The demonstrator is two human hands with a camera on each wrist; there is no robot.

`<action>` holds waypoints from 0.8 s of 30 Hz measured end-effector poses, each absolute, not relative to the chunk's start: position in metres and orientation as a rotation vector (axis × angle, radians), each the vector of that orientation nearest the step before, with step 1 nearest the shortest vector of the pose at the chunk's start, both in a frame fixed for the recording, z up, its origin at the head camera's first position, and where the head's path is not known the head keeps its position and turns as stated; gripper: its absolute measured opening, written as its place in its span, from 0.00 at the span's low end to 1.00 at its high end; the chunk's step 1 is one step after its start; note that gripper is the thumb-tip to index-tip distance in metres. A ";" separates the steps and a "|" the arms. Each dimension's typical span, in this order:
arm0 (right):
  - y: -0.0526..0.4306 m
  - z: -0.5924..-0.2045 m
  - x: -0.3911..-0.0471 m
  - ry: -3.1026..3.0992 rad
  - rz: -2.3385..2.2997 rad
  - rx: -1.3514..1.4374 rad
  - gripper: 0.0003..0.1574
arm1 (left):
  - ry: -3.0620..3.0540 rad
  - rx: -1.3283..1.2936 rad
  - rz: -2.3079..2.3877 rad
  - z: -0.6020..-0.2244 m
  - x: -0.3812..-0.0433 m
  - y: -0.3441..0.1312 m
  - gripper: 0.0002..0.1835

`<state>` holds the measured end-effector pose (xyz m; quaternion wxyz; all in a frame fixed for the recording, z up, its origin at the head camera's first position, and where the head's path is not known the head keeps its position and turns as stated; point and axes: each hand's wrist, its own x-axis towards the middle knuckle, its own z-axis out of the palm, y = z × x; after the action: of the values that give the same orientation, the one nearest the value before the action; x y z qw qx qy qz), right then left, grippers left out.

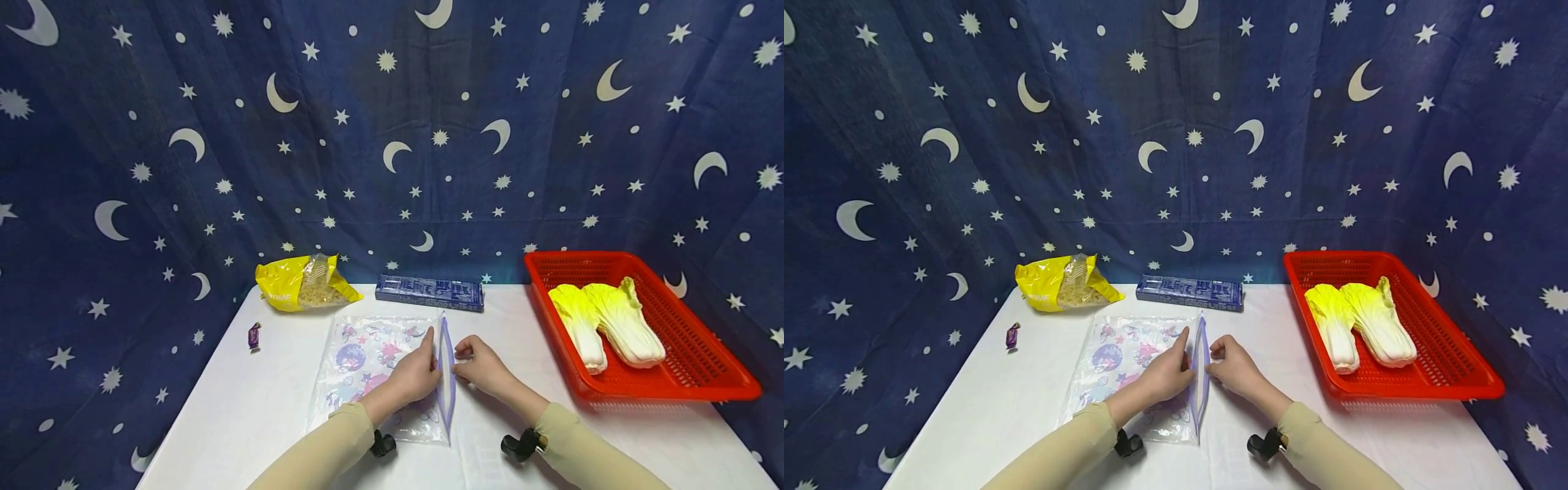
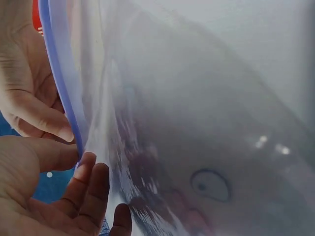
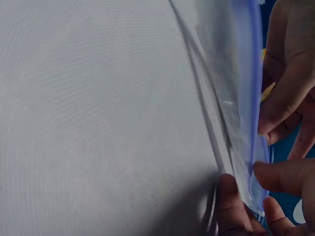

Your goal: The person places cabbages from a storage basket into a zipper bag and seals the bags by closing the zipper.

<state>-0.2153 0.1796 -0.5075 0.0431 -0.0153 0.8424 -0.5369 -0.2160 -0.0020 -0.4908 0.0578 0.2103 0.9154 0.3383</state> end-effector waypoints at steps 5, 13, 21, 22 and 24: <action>0.176 -0.512 -0.218 2.575 -1.645 -0.002 0.23 | 2.754 0.670 1.077 -0.493 -0.219 -0.005 0.47; 0.175 -0.513 -0.221 2.647 -1.621 -0.004 0.26 | 2.835 0.736 0.944 -0.487 -0.219 -0.008 0.29; 0.173 -0.508 -0.218 2.661 -1.630 -0.020 0.34 | 2.866 0.742 0.922 -0.479 -0.219 -0.009 0.21; 0.172 -0.508 -0.217 2.650 -1.644 -0.024 0.34 | 2.851 0.734 0.934 -0.478 -0.219 -0.009 0.21; 0.171 -0.507 -0.216 2.627 -1.667 -0.027 0.35 | 2.817 0.724 0.974 -0.478 -0.219 -0.011 0.23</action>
<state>-0.2164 0.1707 -0.5069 0.0151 -0.0086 0.8443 -0.5356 -0.2190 -0.0110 -0.4779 0.0372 0.2360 0.9177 0.3174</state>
